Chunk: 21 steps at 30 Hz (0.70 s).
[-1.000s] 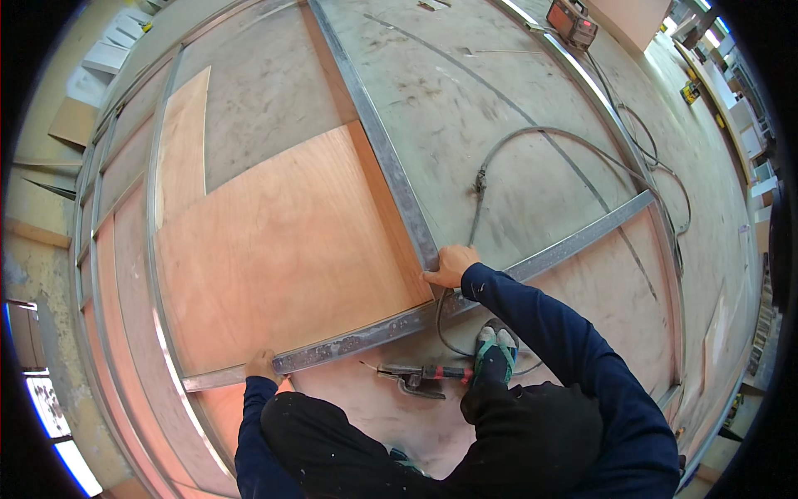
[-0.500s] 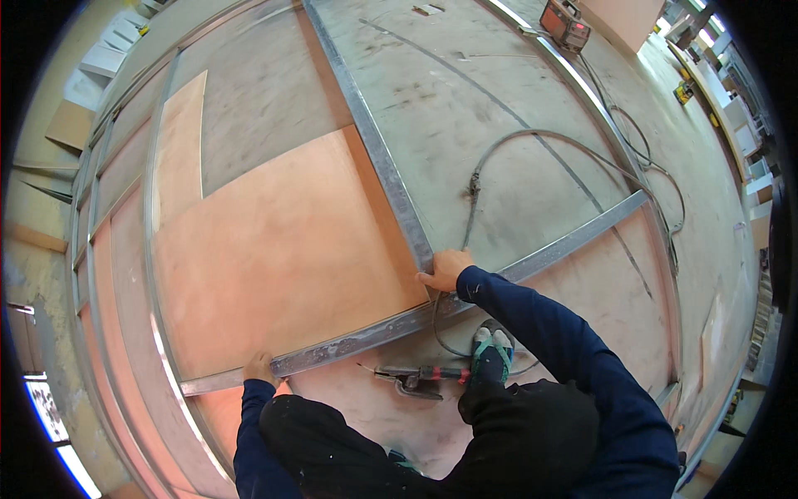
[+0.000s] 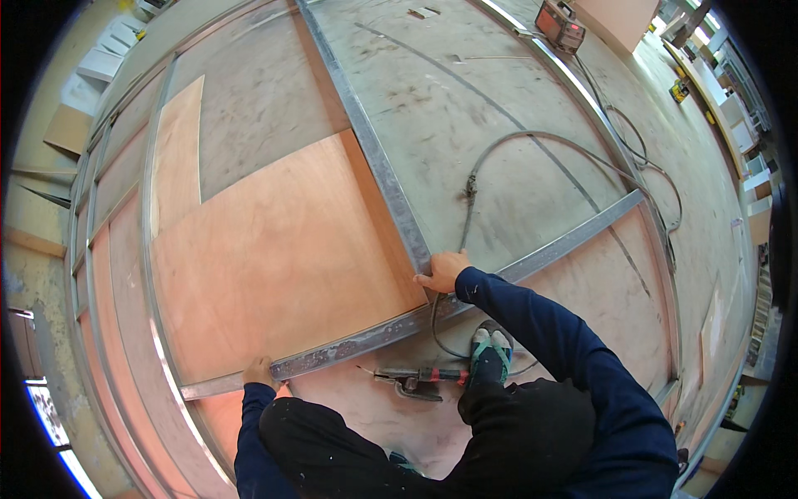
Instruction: Cutting metal studs with an angle grinder and positioning them on a wall frame.
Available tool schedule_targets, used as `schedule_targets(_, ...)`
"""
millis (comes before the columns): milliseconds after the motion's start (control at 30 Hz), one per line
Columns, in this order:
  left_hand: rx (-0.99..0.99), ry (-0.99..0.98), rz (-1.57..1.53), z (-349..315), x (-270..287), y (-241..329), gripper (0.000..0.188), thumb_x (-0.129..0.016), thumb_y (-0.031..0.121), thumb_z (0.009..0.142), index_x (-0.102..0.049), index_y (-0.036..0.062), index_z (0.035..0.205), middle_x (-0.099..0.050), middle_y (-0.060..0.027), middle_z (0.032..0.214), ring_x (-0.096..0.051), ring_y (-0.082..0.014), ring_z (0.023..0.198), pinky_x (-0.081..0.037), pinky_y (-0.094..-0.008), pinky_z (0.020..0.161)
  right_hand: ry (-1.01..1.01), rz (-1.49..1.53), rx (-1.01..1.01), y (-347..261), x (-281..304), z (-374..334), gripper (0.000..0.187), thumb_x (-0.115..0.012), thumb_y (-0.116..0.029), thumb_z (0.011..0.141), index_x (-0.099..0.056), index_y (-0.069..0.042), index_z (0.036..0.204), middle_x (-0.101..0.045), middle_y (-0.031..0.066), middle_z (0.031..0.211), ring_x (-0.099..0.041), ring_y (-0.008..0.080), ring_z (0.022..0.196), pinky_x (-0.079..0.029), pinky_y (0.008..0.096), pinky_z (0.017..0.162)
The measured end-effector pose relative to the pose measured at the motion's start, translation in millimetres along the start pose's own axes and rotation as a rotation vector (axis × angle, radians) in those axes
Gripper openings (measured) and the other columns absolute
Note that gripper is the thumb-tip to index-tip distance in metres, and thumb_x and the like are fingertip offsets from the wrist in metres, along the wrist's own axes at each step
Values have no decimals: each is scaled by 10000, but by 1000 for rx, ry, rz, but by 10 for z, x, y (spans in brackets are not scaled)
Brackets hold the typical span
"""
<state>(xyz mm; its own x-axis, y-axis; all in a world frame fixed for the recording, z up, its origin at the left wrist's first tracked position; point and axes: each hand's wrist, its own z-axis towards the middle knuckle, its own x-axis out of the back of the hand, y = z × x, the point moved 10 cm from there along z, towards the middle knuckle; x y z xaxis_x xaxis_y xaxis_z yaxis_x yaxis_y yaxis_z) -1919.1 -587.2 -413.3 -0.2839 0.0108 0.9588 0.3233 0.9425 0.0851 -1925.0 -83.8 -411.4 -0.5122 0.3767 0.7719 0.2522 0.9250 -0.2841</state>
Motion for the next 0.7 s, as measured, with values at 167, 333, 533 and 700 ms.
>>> schedule_targets(167,17,14,15,-11,19,-48,602,-908,307,401,-604,104,880,-620,-96,901,-624,-327,846,-522,-418,717,73,5,29,-61,7,3,591,-558,-589,797,-694,-15,836,-680,204,886,-647,359,884,-382,517,876)
schedule_targets(333,-56,46,-17,42,79,110,590,-904,319,401,-604,107,862,-614,-93,877,-619,-325,829,-520,-427,705,25,4,7,51,6,-33,601,-548,-597,803,-692,-13,807,-677,213,871,-644,368,877,-379,509,879)
schedule_targets(533,-50,27,-16,-17,80,95,590,-903,332,412,-603,108,868,-613,-99,876,-622,-329,819,-522,-422,702,17,-9,23,-17,12,-38,625,-538,-613,806,-668,-3,836,-667,229,869,-634,381,866,-387,501,855)
schedule_targets(700,-48,32,-26,-14,42,49,600,-902,342,414,-604,109,880,-621,-102,896,-619,-329,836,-519,-425,718,182,38,106,55,26,-112,591,-539,-596,819,-644,-16,868,-667,216,873,-633,386,846,-393,496,855)
